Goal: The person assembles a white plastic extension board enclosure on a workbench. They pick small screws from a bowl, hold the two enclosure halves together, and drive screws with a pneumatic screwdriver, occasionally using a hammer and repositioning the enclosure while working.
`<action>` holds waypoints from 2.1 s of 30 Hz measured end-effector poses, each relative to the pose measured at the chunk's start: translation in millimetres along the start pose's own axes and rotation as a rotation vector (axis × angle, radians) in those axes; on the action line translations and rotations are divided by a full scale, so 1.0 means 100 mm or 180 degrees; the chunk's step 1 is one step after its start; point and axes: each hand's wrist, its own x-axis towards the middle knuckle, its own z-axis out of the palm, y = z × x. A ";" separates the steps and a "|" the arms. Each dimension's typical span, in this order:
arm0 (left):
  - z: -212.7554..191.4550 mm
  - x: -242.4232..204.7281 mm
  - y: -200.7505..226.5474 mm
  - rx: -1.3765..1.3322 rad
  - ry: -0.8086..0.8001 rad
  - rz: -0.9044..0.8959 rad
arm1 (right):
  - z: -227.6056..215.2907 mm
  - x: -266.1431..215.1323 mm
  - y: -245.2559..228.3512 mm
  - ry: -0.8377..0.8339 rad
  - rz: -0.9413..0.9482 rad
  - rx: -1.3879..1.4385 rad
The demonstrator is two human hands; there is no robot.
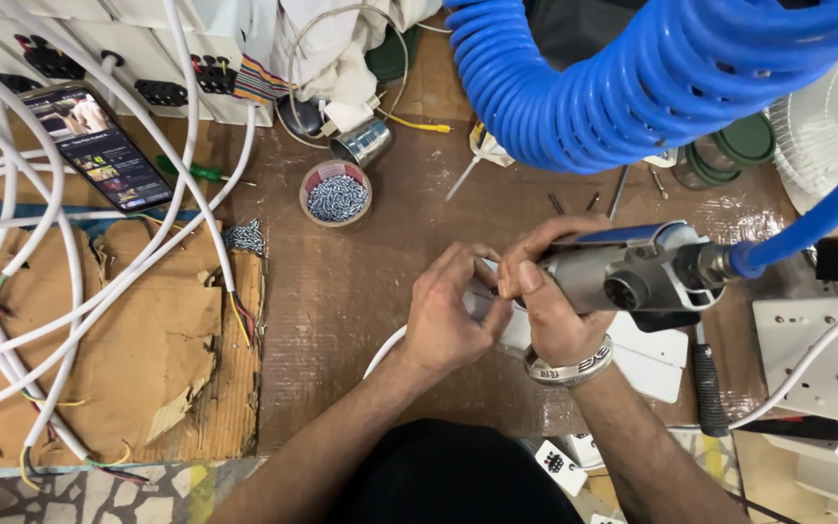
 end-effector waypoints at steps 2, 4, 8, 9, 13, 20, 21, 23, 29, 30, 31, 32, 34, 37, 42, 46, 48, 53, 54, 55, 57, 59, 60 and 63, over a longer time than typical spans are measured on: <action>0.00 0.00 -0.01 -0.0009 0.0000 0.0035 | 0.00 0.01 0.01 0.0050 -0.0039 0.0017; -0.01 0.00 -0.02 -0.0009 -0.0001 0.0072 | -0.01 0.02 0.03 0.0100 -0.0080 0.0040; 0.00 0.00 -0.03 -0.0025 0.0001 0.0067 | -0.02 0.02 0.04 0.0080 0.0142 0.0168; -0.01 0.00 -0.03 -0.0029 -0.0013 0.0039 | 0.00 0.02 0.03 0.0103 0.0159 0.0187; 0.00 0.00 -0.01 -0.0017 -0.0013 0.0013 | 0.00 0.03 0.00 0.0150 0.0043 -0.0003; 0.01 0.00 0.02 -0.0054 0.0058 0.0038 | 0.00 0.06 0.02 0.0142 0.0004 0.0045; 0.01 0.02 0.02 0.0000 0.0110 0.0122 | 0.02 0.09 0.01 0.0180 -0.0019 -0.0088; 0.02 0.00 0.06 0.0022 0.0059 0.0077 | 0.02 0.11 0.00 0.0210 0.0069 0.0008; 0.03 0.00 0.09 0.0060 0.0041 0.0129 | 0.02 0.17 -0.03 0.0270 0.0063 0.0280; 0.03 0.00 0.09 0.0096 0.0068 0.0185 | 0.03 0.17 -0.05 0.0335 0.0024 0.0170; 0.03 0.00 0.10 0.0105 0.0046 0.0217 | 0.04 0.18 -0.08 0.0352 -0.0011 0.0179; 0.04 0.00 0.11 0.0130 0.0054 0.0200 | 0.04 0.20 -0.11 0.0262 0.0071 0.0075; 0.06 -0.01 0.12 0.0158 0.0047 0.0213 | 0.06 0.21 -0.16 0.0187 0.0122 -0.0027; 0.09 -0.03 0.09 0.0169 0.0098 0.0243 | 0.08 0.22 -0.18 0.0099 0.0094 0.0003; 0.09 -0.06 0.09 0.0196 0.0164 0.0314 | 0.08 0.15 -0.14 0.0071 0.0148 0.0089; 0.09 -0.06 0.11 0.0181 0.0154 0.0252 | 0.18 0.20 -0.27 0.0213 0.0217 0.0028; 0.09 -0.07 0.10 0.0180 0.0182 0.0320 | 0.17 0.20 -0.26 0.0226 0.0217 0.0026; 0.06 -0.08 0.10 0.0180 0.0163 0.0383 | 0.12 0.16 -0.20 0.0184 0.0196 -0.0139; 0.08 -0.09 0.09 0.0196 0.0150 0.0350 | 0.12 0.15 -0.22 0.0180 0.0181 -0.0189; 0.08 -0.09 0.09 0.0190 0.0148 0.0353 | 0.14 0.15 -0.24 0.0182 0.0179 -0.0194; 0.08 -0.09 0.09 0.0202 0.0163 0.0417 | 0.20 0.17 -0.30 0.0169 0.0144 -0.0107; 0.08 -0.09 0.09 0.0217 0.0180 0.0427 | 0.20 0.16 -0.29 0.0194 0.0193 -0.0083; 0.07 -0.09 0.09 0.0233 0.0191 0.0430 | 0.20 0.16 -0.29 0.0223 0.0247 -0.0057; 0.07 -0.09 0.09 0.0269 0.0184 0.0488 | 0.20 0.15 -0.26 0.0261 0.0192 -0.0166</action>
